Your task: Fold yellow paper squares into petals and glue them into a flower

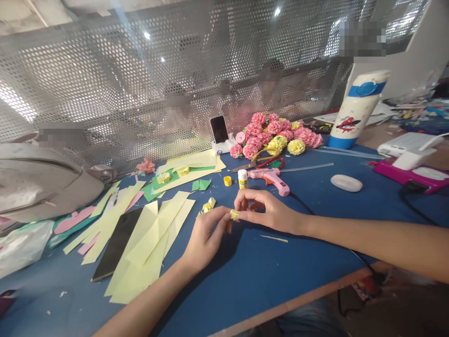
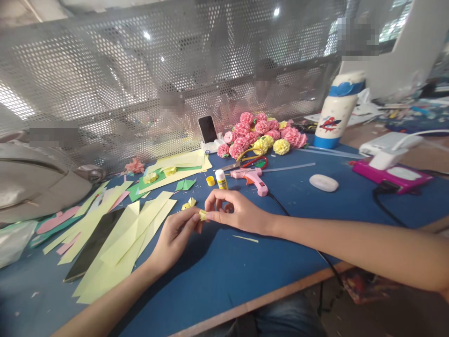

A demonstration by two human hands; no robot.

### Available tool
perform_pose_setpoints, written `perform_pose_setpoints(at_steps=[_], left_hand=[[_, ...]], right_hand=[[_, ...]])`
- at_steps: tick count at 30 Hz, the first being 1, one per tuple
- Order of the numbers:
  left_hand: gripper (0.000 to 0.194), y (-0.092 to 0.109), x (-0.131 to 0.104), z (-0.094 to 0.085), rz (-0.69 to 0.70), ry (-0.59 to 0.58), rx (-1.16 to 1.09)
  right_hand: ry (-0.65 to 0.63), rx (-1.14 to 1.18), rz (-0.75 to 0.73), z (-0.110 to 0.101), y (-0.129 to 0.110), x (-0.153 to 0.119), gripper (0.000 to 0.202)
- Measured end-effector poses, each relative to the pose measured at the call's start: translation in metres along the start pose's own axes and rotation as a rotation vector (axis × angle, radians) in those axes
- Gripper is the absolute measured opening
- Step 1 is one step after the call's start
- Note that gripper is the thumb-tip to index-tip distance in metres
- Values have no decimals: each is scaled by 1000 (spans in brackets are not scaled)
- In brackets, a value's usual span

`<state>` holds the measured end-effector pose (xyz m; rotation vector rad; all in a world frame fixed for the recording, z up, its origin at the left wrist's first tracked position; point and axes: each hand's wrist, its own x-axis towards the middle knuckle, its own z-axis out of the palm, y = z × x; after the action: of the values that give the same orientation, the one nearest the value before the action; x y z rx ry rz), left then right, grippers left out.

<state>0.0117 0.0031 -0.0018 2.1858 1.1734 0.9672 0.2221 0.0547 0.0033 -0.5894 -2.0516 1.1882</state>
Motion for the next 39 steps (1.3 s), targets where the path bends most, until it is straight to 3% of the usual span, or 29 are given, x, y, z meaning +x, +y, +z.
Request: perform_pose_setpoints(at_steps=[12, 18, 27, 39], left_hand=[[20, -3, -3, 0, 130, 36, 269], [20, -4, -2, 1, 119, -17, 312], [22, -2, 1, -1, -10, -158, 165], [30, -4, 0, 0, -275, -251, -173]], right_hand=[[5, -119, -66, 0, 1, 0, 15], [13, -145, -101, -1, 0, 1, 12], [-23, -169, -201, -6, 1, 4, 7], [-197, -240, -313, -15, 4, 5, 9]])
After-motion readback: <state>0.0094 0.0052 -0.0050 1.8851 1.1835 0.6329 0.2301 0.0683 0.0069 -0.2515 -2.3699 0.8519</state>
